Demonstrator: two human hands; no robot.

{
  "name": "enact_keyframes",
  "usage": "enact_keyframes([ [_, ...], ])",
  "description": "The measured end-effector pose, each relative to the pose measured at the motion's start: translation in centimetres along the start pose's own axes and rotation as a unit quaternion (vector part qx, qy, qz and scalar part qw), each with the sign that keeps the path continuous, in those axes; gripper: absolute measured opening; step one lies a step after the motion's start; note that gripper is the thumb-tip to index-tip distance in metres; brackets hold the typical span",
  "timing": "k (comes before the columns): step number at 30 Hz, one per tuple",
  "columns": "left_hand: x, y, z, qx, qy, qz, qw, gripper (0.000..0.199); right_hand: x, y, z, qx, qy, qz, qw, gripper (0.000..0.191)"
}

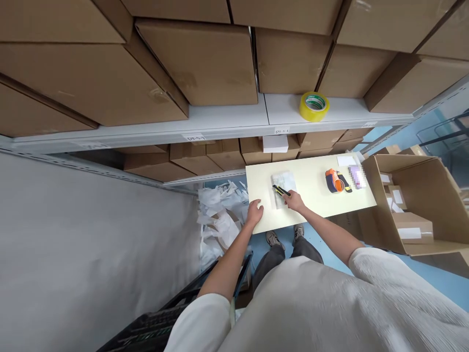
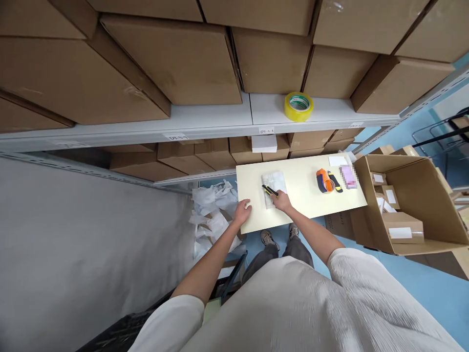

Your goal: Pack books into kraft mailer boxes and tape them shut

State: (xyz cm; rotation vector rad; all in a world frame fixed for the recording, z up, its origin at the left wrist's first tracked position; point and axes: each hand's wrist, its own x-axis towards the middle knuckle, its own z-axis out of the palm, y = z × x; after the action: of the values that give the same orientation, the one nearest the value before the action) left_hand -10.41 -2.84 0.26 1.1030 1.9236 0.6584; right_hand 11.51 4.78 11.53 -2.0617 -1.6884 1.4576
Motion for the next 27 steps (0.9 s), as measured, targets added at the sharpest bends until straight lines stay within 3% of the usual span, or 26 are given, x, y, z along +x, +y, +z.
enact_keyframes([
  [5, 0.6, -0.5, -0.5, 0.026, -0.001, 0.026, 0.999, 0.039, 2.0, -1.5, 1.7, -0.075, 0.046, 0.019, 0.996, 0.032],
  [13, 1.6, -0.8, -0.6, 0.034, -0.004, 0.03, 0.999, 0.047, 4.9, -4.1, 3.4, -0.154, 0.053, -0.006, 0.987, 0.029],
  [20, 0.8, -1.2, -0.9, 0.058, -0.024, 0.047, 0.997, 0.045, 4.3, -4.0, 3.7, -0.198, 0.044, -0.01, 0.979, 0.031],
  [27, 0.7, -0.7, -0.7, 0.075, -0.027, 0.042, 0.996, 0.047, 2.2, -2.1, 3.9, -0.19, 0.025, -0.011, 0.981, 0.028],
])
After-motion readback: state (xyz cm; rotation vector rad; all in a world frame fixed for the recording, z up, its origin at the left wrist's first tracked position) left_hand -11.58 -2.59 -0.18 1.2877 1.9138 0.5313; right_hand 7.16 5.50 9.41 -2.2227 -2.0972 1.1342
